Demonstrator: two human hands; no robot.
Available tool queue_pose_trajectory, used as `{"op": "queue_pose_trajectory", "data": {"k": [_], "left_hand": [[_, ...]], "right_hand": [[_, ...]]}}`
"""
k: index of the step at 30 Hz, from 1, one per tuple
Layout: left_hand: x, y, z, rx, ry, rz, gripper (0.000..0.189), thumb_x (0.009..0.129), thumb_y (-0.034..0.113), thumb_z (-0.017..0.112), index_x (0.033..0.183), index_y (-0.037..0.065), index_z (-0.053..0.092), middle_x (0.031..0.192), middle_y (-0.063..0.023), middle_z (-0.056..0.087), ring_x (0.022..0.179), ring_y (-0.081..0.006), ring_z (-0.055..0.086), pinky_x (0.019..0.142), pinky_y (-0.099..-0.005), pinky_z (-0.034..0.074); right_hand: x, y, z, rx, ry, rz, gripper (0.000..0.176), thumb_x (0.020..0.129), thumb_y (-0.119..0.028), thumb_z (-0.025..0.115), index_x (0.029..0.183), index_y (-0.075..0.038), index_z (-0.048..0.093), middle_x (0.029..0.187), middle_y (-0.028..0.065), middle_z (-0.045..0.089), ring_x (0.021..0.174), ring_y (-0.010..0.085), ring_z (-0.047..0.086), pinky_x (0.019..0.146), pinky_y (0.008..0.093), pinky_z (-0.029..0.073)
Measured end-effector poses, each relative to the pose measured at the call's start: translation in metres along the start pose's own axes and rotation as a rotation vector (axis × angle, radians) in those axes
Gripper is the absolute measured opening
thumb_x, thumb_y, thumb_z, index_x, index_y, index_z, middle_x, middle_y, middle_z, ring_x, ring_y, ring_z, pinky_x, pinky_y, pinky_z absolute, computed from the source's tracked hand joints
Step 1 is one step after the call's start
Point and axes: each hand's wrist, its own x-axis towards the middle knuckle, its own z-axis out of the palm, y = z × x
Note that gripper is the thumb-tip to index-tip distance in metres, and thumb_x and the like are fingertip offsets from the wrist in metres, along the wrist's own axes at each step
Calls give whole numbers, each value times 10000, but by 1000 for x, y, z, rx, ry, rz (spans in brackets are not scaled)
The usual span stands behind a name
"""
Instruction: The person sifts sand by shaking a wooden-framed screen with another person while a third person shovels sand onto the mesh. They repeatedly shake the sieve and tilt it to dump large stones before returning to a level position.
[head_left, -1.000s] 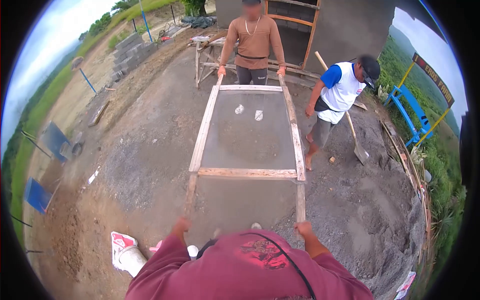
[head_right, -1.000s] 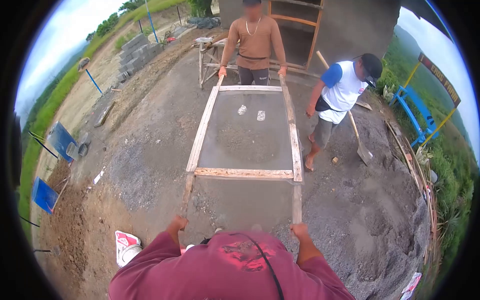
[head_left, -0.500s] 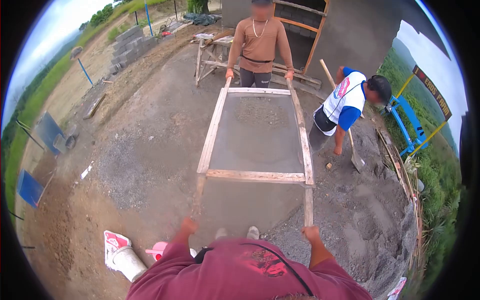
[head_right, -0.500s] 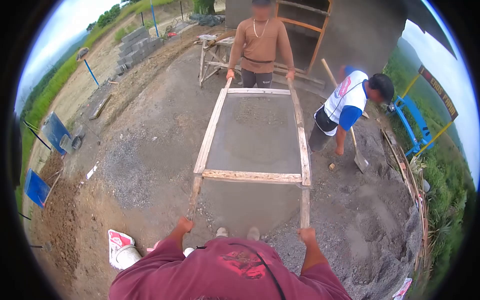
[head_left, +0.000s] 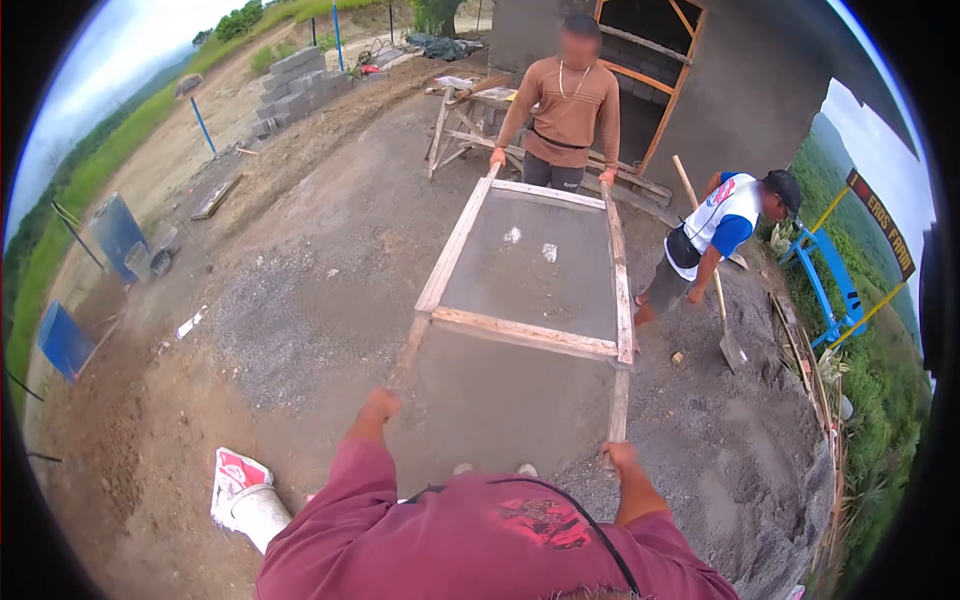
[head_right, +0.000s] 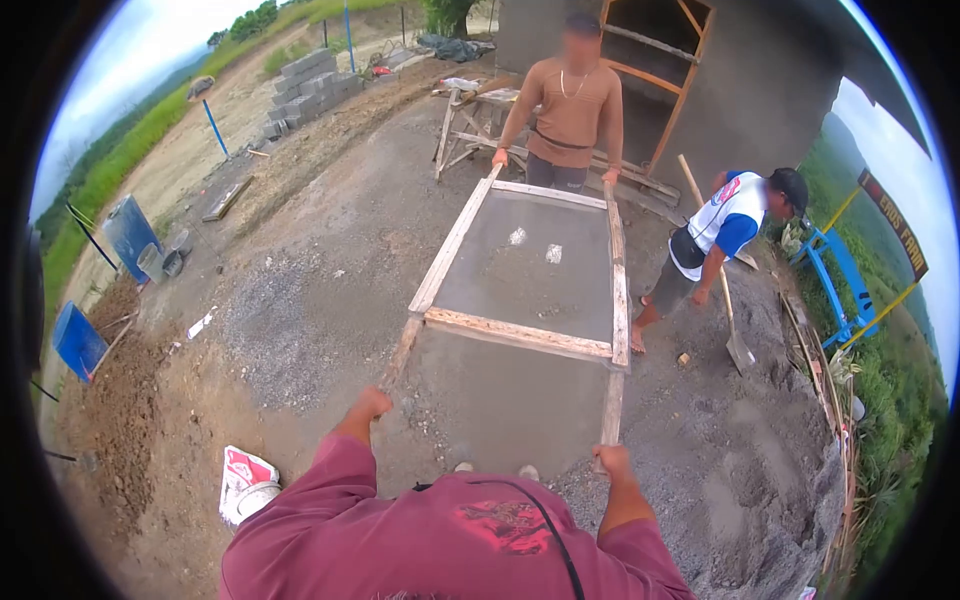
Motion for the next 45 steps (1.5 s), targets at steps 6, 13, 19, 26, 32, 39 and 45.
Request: {"op": "queue_pose_trajectory", "data": {"k": [6, 13, 19, 26, 32, 39, 45], "left_hand": [[-4, 125, -90, 26, 51, 154, 360, 778, 257, 559, 946, -29, 697, 981, -244, 683, 958, -382, 667, 823, -444, 515], [-21, -70, 110, 23, 176, 125, 363, 697, 231, 617, 930, -39, 683, 903, -279, 677, 893, -379, 686, 769, -453, 546], [-152, -158, 126, 93, -113, -127, 509, 648, 196, 754, 1035, -108, 623, 989, -278, 674, 875, -358, 697, 766, -411, 554], [-64, -68, 126, 230, -71, 49, 331, 822, 277, 506, 892, 34, 718, 887, -180, 706, 856, -329, 695, 752, -451, 535], [67, 112, 29, 383, 118, 344, 304, 713, 194, 605, 890, -34, 699, 763, -202, 684, 735, -301, 703, 668, -415, 541], [-57, 23, 152, -13, 113, 103, 248, 663, 187, 695, 662, -58, 652, 649, -207, 656, 670, -319, 686, 634, -423, 532], [-216, -71, 157, 26, 1, 3, 413, 590, 222, 822, 820, -94, 689, 901, -265, 691, 893, -343, 695, 759, -402, 550]], "right_hand": [[-16, -202, -48, -129, 24, 9, 186, 634, -116, 642, 768, 13, 643, 606, 119, 607, 517, 250, 620, 477, 403, 499], [9, 95, -51, -292, 213, -90, 249, 606, -127, 694, 747, 73, 647, 640, 140, 623, 595, 267, 647, 512, 380, 497], [-96, 231, -65, -494, 189, 144, 366, 675, -275, 735, 833, 53, 700, 773, 214, 695, 793, 287, 716, 668, 400, 544], [46, 155, -75, -398, 101, 4, 393, 581, -298, 736, 759, 50, 700, 758, 208, 696, 732, 309, 707, 653, 416, 553], [40, -153, -131, -85, 59, -34, 209, 597, -55, 663, 759, 79, 652, 618, 138, 626, 526, 243, 633, 491, 412, 526], [66, 39, -153, -313, 168, -152, 283, 592, -166, 722, 702, 90, 669, 664, 163, 664, 611, 251, 676, 539, 390, 542], [-103, 155, -132, -419, 221, 65, 430, 590, -270, 779, 794, 95, 681, 756, 220, 687, 751, 287, 712, 649, 385, 548]]}}
